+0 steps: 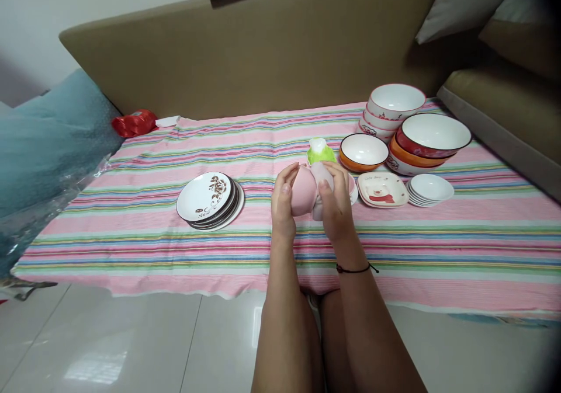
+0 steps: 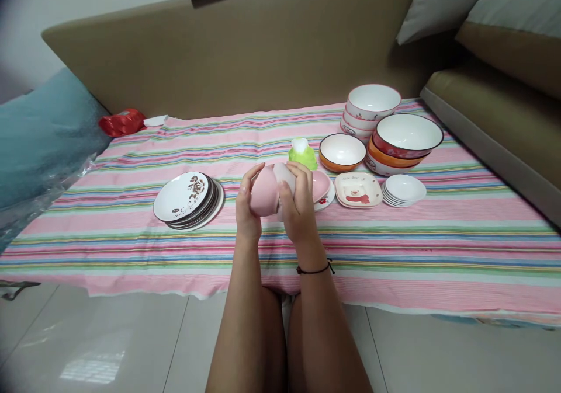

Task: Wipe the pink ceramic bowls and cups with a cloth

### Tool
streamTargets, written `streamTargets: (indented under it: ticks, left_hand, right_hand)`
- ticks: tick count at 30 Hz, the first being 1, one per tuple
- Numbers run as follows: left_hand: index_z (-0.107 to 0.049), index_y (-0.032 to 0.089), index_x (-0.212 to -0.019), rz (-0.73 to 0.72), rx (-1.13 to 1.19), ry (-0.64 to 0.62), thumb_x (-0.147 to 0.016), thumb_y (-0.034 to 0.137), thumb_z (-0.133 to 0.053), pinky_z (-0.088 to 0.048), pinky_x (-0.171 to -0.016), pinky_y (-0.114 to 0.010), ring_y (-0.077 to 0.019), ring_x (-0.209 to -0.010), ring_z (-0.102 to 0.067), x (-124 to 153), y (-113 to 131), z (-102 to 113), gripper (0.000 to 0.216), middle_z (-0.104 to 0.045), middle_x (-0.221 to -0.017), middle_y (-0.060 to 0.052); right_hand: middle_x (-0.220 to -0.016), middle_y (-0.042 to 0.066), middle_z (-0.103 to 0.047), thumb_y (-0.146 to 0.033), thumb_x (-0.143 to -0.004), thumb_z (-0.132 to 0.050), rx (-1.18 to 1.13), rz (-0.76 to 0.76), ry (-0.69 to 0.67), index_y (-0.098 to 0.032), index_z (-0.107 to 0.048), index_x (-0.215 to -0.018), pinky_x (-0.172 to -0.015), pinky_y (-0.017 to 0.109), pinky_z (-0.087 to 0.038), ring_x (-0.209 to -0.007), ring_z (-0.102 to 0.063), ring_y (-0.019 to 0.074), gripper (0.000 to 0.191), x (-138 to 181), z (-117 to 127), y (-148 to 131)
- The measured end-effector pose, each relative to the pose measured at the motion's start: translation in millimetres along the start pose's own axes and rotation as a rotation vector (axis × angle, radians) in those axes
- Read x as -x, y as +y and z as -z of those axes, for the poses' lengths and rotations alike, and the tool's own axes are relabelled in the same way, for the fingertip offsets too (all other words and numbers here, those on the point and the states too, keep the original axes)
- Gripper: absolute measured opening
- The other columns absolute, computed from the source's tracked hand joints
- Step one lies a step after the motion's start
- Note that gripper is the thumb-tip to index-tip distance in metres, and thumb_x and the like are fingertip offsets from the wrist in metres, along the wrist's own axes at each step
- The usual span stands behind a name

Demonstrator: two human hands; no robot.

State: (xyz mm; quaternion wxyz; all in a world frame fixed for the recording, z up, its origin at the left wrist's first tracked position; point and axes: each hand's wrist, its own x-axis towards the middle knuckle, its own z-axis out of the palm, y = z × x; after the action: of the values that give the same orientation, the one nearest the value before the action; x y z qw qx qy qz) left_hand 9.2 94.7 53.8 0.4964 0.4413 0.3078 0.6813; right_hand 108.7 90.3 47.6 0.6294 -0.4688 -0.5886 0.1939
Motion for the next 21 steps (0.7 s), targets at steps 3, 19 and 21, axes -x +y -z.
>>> streamTargets:
  ticks: [3, 19, 21]
  left_hand:
    - [-0.067, 0.021, -0.112, 0.006, 0.007, -0.01, -0.08, 0.059, -0.057, -0.037, -0.109, -0.038, -0.0284, -0.127, -0.052, 0.3, 0.8, -0.5, 0.05, -0.062, -0.127, -0.01]
    - [-0.062, 0.022, -0.117, 0.032, -0.097, -0.126, -0.083, 0.061, -0.052, -0.04, -0.107, -0.043, -0.0279, -0.122, -0.055, -5.3, -12.0, 7.8, 0.053, -0.064, -0.124, -0.009]
    - [-0.062, 0.022, -0.117, 0.064, -0.096, -0.125, -0.084, 0.063, -0.049, -0.04, -0.106, -0.042, -0.0278, -0.123, -0.054, -4.3, -11.1, 6.8, 0.054, -0.063, -0.125, -0.009]
  right_hand:
    - [-0.117, 0.009, -0.058, -0.043, -0.095, -0.039, -0.063, -0.088, -0.017, -0.022, -0.056, -0.118, -0.105, 0.045, -0.04, -0.115, -0.052, 0.0231, 0.035, -1.1, 0.3, 0.1]
    - [-0.111, 0.007, -0.062, -0.039, -0.093, -0.045, -0.124, -0.226, 0.024, -0.022, -0.055, -0.115, -0.096, 0.039, -0.046, -0.106, -0.058, 0.0212, 0.03, -5.4, 6.6, 6.9]
    - [-0.109, 0.006, -0.063, -0.038, -0.092, -0.047, -0.106, -0.187, 0.034, -0.022, -0.056, -0.112, -0.094, 0.037, -0.046, -0.103, -0.059, 0.0205, 0.026, -5.0, 8.0, 2.8]
